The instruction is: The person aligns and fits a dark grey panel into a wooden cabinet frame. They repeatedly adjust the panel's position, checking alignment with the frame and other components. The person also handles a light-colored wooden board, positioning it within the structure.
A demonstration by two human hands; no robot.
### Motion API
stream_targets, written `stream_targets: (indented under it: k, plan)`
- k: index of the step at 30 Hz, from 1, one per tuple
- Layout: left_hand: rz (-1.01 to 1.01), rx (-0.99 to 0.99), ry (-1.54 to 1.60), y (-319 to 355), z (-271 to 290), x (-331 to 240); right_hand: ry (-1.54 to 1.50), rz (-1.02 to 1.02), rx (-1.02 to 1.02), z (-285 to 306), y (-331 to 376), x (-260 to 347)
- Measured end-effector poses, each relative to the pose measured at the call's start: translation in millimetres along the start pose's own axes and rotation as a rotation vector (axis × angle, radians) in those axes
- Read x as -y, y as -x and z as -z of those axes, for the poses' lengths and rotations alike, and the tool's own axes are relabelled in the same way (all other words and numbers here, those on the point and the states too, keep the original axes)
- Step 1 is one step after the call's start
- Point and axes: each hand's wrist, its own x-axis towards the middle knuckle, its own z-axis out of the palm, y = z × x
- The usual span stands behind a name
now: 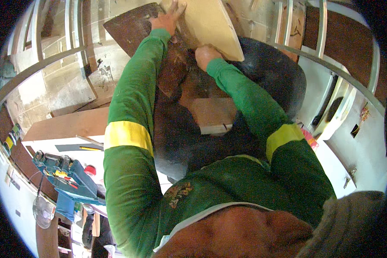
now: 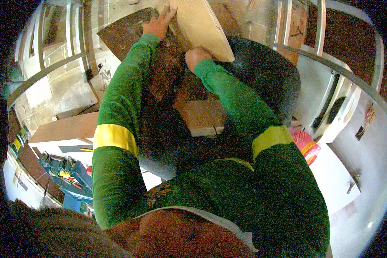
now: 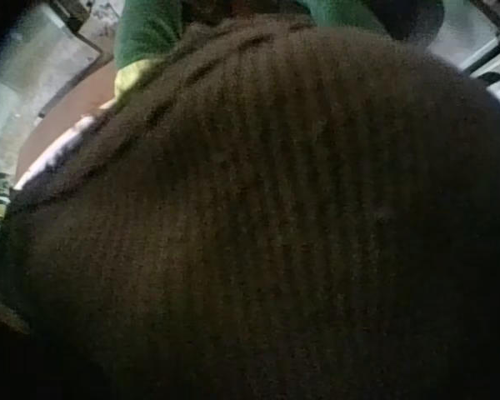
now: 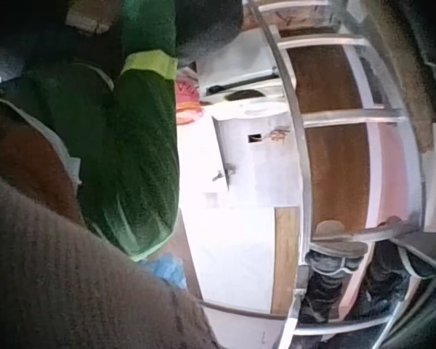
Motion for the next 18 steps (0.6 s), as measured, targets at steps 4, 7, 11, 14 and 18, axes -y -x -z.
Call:
stream_targets:
  k: [4,7,11,14,18]
  plan:
    - [0.004,0.036,0.112,-3.0,-2.8,3.6,-0.221,-0.125,-0.263,34.5,-44.2,34.1]
    - [-0.041,-0.024,0.058,-2.6,3.1,4.2,-0.290,-0.062,-0.278,20.7,-106.3,26.5]
    - [-0.050,0.013,0.105,-3.9,2.5,17.7,-0.310,-0.052,-0.248,0.6,-149.2,27.3]
    - [-0.039,0.033,0.080,4.2,-8.9,21.7,-0.299,-0.019,-0.234,-13.8,-148.2,28.7]
    - [-0.015,0.149,0.086,13.5,-11.3,22.2,-0.172,0.010,-0.100,-3.4,-86.4,43.3]
